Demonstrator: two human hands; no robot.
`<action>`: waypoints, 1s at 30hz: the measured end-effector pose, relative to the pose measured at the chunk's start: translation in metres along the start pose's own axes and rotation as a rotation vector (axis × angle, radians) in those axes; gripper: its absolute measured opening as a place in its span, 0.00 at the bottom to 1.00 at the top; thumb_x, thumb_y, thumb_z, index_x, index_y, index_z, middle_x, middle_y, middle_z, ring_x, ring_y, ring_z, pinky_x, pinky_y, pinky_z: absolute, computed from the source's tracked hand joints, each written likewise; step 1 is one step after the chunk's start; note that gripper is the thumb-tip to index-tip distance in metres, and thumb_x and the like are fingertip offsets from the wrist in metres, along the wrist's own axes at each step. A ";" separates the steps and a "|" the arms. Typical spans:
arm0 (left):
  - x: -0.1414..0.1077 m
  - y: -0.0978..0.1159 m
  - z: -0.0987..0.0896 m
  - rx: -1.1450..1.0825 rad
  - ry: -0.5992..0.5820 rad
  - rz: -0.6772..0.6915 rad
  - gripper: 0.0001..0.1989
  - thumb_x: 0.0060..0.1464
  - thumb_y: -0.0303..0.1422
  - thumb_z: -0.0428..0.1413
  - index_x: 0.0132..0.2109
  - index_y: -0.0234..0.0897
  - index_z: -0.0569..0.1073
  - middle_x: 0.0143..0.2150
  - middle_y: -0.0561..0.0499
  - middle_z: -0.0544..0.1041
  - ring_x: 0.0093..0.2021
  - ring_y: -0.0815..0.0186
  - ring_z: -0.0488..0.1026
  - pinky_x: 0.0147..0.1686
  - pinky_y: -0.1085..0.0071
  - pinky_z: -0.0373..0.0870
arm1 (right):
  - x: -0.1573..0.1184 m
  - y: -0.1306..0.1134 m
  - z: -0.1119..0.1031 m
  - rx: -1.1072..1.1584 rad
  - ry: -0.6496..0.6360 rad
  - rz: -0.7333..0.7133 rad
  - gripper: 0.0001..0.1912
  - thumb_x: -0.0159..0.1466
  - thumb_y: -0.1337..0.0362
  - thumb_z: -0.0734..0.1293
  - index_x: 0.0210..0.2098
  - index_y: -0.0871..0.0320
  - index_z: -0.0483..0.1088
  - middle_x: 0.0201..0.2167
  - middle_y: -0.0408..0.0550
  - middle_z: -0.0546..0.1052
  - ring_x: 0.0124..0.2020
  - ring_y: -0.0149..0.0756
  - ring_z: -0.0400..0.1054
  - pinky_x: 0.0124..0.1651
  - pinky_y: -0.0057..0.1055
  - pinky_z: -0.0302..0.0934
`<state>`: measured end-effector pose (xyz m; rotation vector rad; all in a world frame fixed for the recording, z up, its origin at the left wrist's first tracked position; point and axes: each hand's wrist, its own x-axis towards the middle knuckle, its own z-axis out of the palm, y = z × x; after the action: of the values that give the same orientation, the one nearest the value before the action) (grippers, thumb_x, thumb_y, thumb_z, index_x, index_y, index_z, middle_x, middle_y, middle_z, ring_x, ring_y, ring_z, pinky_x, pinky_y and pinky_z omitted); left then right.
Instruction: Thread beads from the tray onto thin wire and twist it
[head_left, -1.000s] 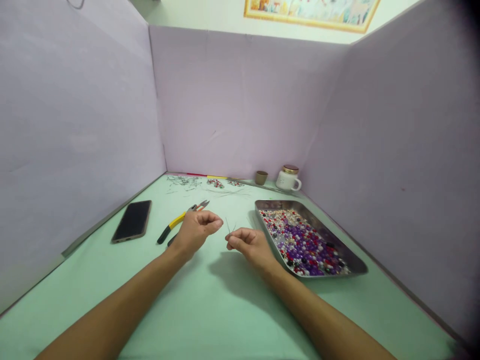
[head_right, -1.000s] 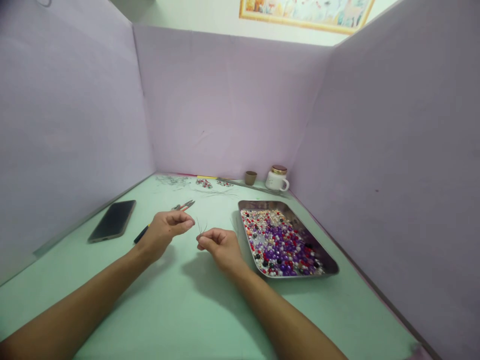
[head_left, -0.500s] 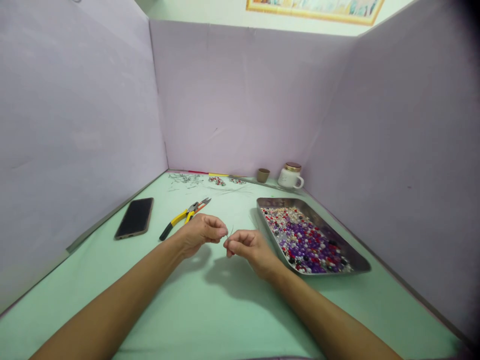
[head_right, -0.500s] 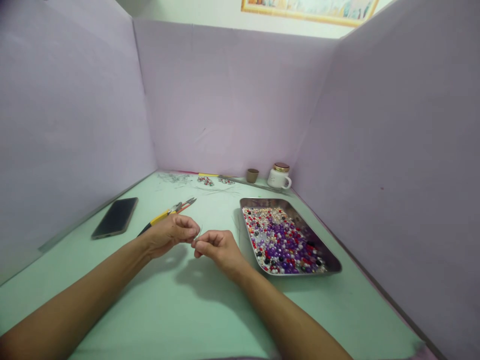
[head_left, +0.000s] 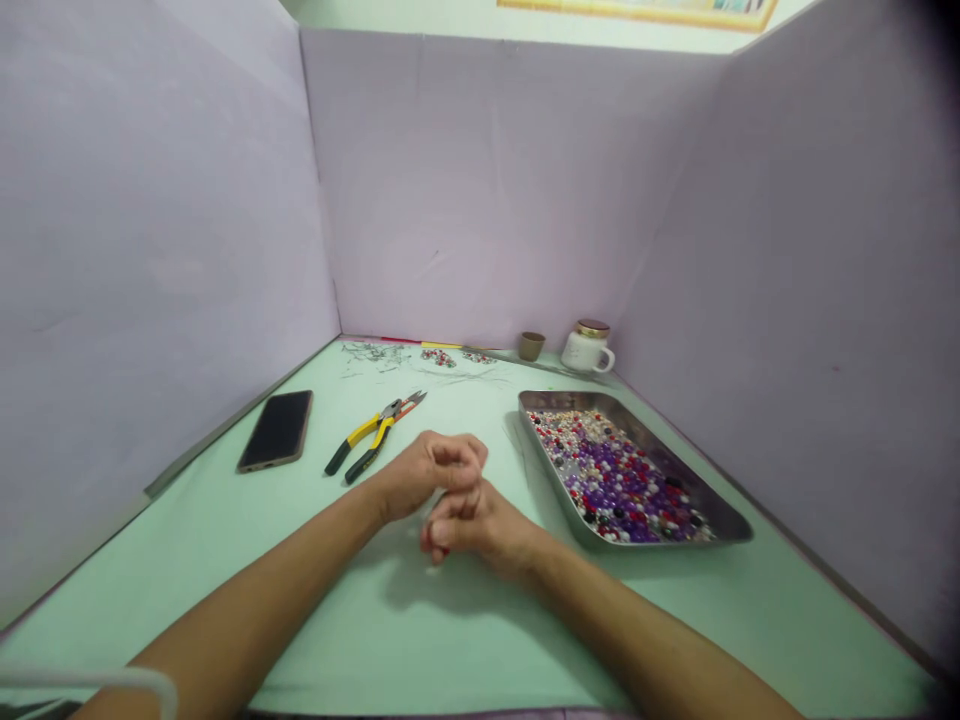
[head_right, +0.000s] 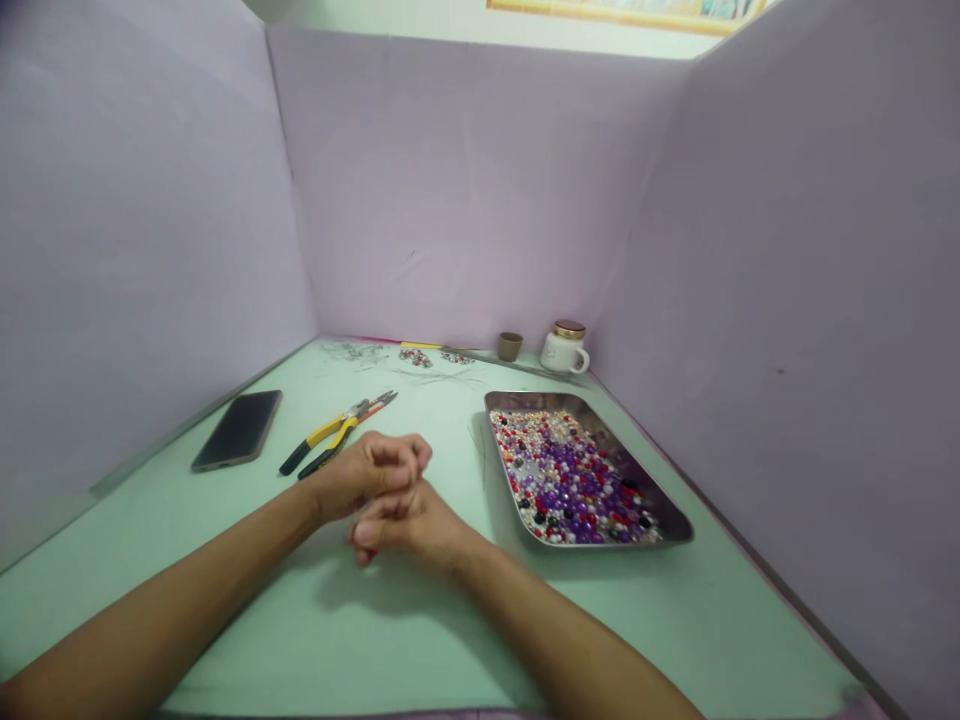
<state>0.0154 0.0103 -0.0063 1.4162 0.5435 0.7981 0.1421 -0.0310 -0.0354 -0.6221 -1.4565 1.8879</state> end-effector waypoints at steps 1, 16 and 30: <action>0.001 0.001 -0.005 -0.020 0.148 0.043 0.06 0.39 0.32 0.58 0.22 0.33 0.73 0.31 0.51 0.66 0.27 0.73 0.61 0.30 0.74 0.59 | 0.000 -0.002 -0.005 -0.015 0.059 -0.046 0.11 0.47 0.60 0.70 0.22 0.64 0.71 0.18 0.44 0.71 0.21 0.27 0.63 0.29 0.26 0.56; -0.008 0.014 -0.011 -0.060 -0.116 -0.088 0.09 0.38 0.34 0.59 0.28 0.33 0.74 0.27 0.48 0.70 0.26 0.67 0.67 0.26 0.70 0.63 | -0.002 -0.011 -0.018 0.007 0.091 -0.115 0.09 0.48 0.61 0.69 0.22 0.61 0.72 0.17 0.41 0.71 0.22 0.28 0.63 0.37 0.31 0.58; -0.001 0.004 0.009 0.204 0.334 0.049 0.04 0.41 0.28 0.53 0.23 0.33 0.66 0.19 0.54 0.69 0.23 0.71 0.66 0.27 0.73 0.60 | 0.002 -0.019 -0.012 -0.186 0.681 -0.251 0.05 0.45 0.64 0.69 0.19 0.61 0.72 0.15 0.44 0.71 0.20 0.30 0.63 0.28 0.29 0.58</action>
<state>0.0209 0.0038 -0.0017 1.4951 0.8689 1.0507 0.1531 -0.0190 -0.0205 -0.9982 -1.1851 1.1818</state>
